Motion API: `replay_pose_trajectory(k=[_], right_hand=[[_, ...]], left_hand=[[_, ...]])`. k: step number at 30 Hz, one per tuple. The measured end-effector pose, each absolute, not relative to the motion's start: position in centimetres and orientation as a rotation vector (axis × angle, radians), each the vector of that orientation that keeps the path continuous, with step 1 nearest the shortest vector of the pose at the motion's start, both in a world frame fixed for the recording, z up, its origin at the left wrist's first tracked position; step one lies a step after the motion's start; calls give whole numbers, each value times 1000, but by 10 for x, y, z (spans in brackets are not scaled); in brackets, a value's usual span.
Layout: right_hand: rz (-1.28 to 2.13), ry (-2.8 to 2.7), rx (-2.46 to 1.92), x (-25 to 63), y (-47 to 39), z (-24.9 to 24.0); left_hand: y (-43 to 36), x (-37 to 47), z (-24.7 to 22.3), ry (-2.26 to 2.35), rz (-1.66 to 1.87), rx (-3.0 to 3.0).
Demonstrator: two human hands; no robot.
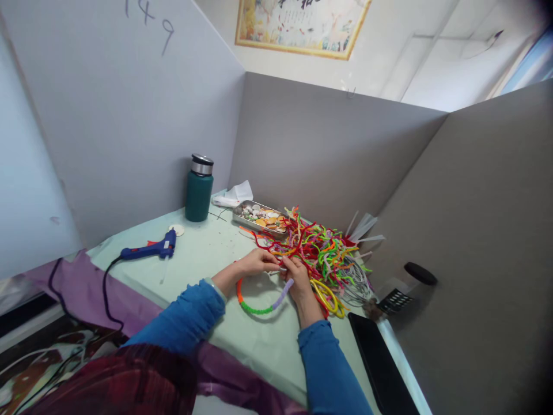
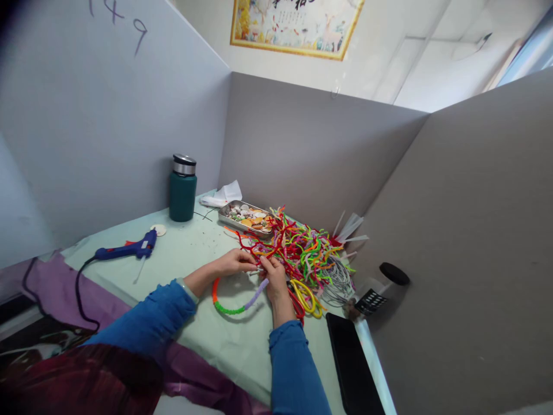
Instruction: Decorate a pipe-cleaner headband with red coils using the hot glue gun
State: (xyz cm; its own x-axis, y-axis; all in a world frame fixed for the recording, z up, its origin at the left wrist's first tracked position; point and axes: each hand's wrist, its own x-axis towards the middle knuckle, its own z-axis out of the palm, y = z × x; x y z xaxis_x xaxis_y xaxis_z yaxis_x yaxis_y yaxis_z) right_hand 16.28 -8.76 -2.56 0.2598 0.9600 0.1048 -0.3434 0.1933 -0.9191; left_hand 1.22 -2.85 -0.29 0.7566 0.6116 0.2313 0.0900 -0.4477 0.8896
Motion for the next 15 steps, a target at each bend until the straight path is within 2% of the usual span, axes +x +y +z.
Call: replay_pose_trajectory(k=[15], right_hand=[[1094, -922, -951, 160, -85, -32]], left_hand=[[-34, 12, 4, 567, 769, 1593]])
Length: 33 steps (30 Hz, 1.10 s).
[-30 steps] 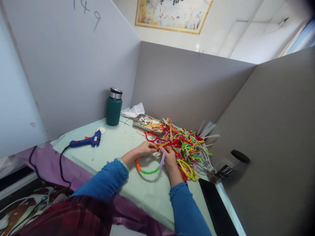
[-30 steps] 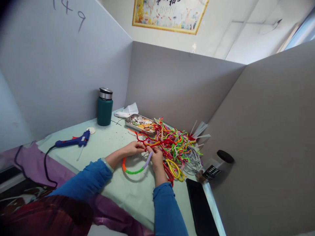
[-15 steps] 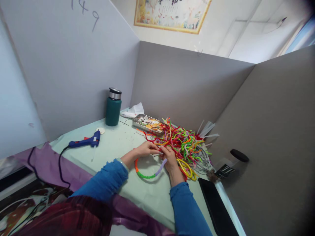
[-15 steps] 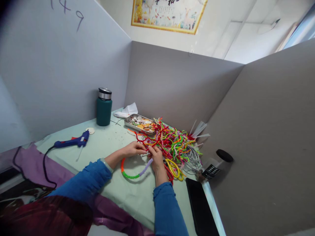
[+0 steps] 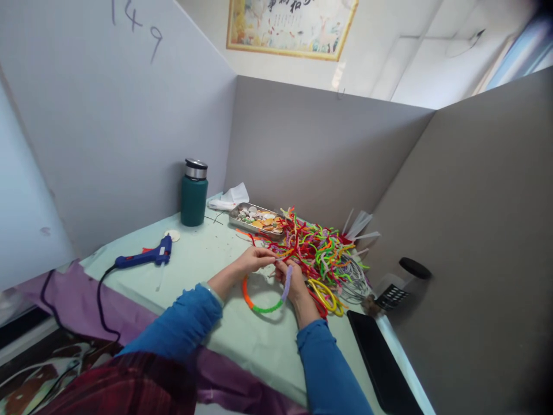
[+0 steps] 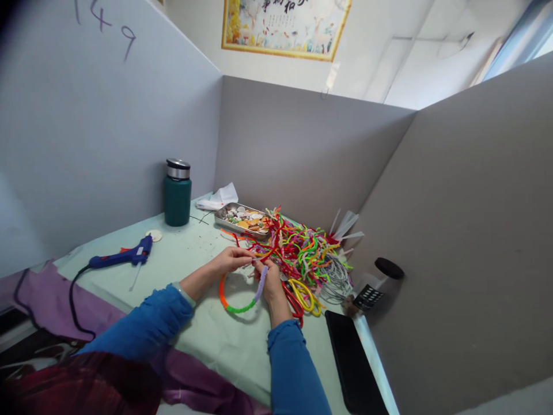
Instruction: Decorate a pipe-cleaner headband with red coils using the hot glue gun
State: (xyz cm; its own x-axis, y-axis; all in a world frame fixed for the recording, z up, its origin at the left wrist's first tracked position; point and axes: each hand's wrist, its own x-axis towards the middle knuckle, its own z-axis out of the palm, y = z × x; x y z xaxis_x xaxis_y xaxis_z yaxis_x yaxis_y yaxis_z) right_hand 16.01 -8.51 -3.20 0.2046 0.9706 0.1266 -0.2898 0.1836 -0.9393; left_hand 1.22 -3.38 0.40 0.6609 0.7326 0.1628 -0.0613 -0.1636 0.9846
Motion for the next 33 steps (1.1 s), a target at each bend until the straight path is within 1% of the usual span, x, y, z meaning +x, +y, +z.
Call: replay_pose_trajectory(k=[7, 10, 16, 21, 25, 30, 32, 33], right_hand=[[1108, -948, -981, 158, -86, -29], [1088, -960, -1065, 159, -87, -29], [919, -1078, -1290, 162, -91, -28], [691, -1231, -1468, 167, -97, -21], [581, -1529, -1578, 169, -105, -13], [52, -1693, -1935, 171, -120, 2], [22, -1739, -1916, 172, -127, 12], [27, -1774, -1856, 173, -131, 19]], left_hand=[[-31, 14, 4, 703, 812, 1439], [-34, 14, 8, 755, 844, 1377], [-38, 12, 8, 870, 752, 1504], [-23, 12, -4, 987, 792, 1736], [-16, 9, -8, 1142, 789, 2081], [-25, 7, -1, 1233, 602, 2415], [-37, 6, 7, 1172, 594, 2532], [-47, 4, 13, 1154, 675, 2585]])
